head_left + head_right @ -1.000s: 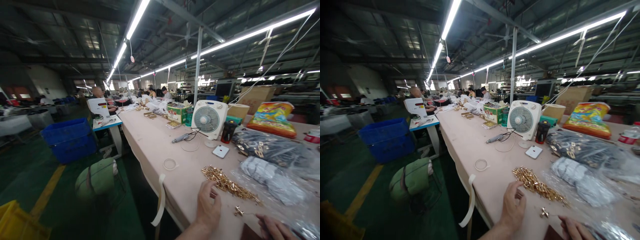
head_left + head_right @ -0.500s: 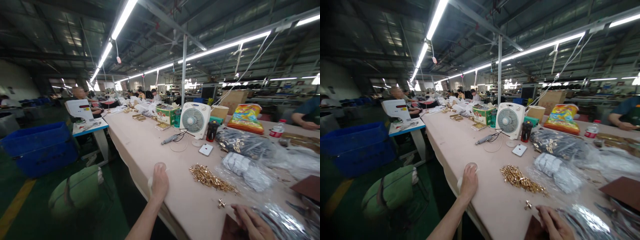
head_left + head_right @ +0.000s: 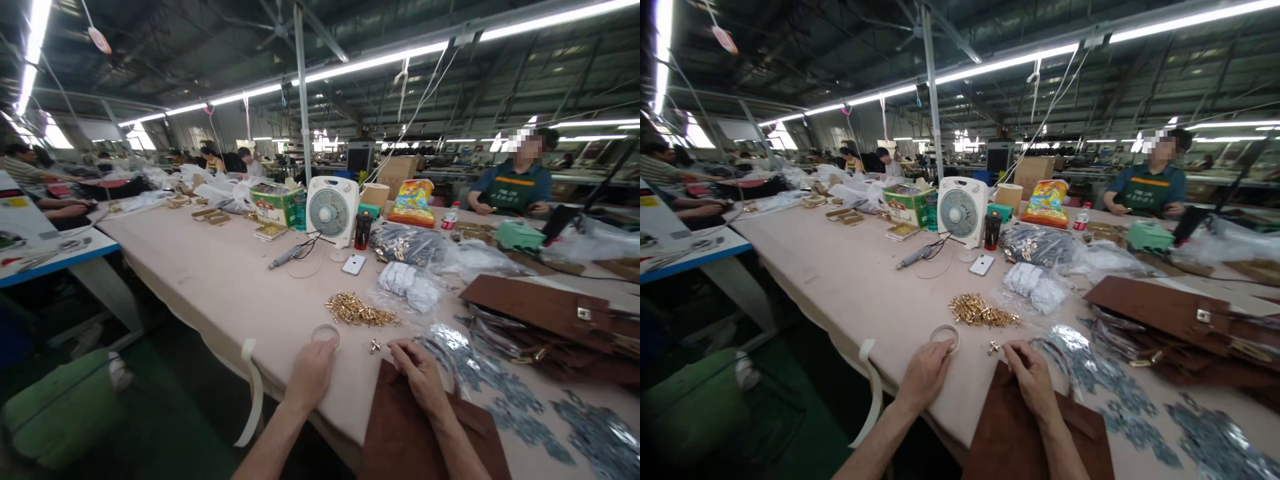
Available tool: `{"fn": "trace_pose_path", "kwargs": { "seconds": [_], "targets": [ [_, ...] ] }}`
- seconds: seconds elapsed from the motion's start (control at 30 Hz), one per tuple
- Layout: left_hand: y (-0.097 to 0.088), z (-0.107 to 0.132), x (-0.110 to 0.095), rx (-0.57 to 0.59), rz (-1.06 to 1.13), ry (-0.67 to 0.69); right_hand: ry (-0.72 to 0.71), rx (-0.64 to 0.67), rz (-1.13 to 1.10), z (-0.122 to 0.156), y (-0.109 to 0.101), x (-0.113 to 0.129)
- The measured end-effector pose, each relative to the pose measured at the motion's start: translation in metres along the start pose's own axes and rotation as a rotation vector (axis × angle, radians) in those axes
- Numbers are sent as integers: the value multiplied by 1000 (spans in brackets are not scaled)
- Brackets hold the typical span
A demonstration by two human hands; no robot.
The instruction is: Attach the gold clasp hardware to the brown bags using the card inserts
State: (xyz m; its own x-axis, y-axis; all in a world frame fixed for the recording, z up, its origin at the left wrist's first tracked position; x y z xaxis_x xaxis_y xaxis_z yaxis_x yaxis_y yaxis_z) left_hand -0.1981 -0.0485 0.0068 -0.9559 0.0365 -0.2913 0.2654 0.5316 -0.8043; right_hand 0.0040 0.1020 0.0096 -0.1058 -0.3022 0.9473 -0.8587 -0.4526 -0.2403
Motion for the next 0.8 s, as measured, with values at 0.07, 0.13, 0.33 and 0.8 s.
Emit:
{"fn": "trace_pose_path", "kwargs": {
  "seconds": [0.07, 0.13, 0.33, 0.8],
  "targets": [
    [6, -6, -18, 23, 45, 40, -19, 25, 7, 2, 4, 4],
    [9, -11, -32, 28, 97, 72, -63, 78, 29, 4, 12, 9],
    [11, -14, -50, 13, 175, 145, -167, 199, 173, 9, 36, 10],
    [14, -11, -54, 50, 176, 178, -273, 208, 375, 11, 49, 13]
  ]
}}
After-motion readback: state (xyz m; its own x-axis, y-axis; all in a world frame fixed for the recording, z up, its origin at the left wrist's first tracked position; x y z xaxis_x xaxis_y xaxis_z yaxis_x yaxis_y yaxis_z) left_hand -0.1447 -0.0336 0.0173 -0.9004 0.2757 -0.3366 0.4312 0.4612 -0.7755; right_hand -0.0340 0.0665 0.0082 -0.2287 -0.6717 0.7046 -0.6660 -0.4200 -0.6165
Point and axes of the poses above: each hand's wrist, its own z-axis away from the middle knuckle, its own y-axis out of the palm, x = y × z, the point moved 10 cm from there along -z, towards the middle knuckle, and after that the axes turned 5 degrees about y, right-handed, at the moved point
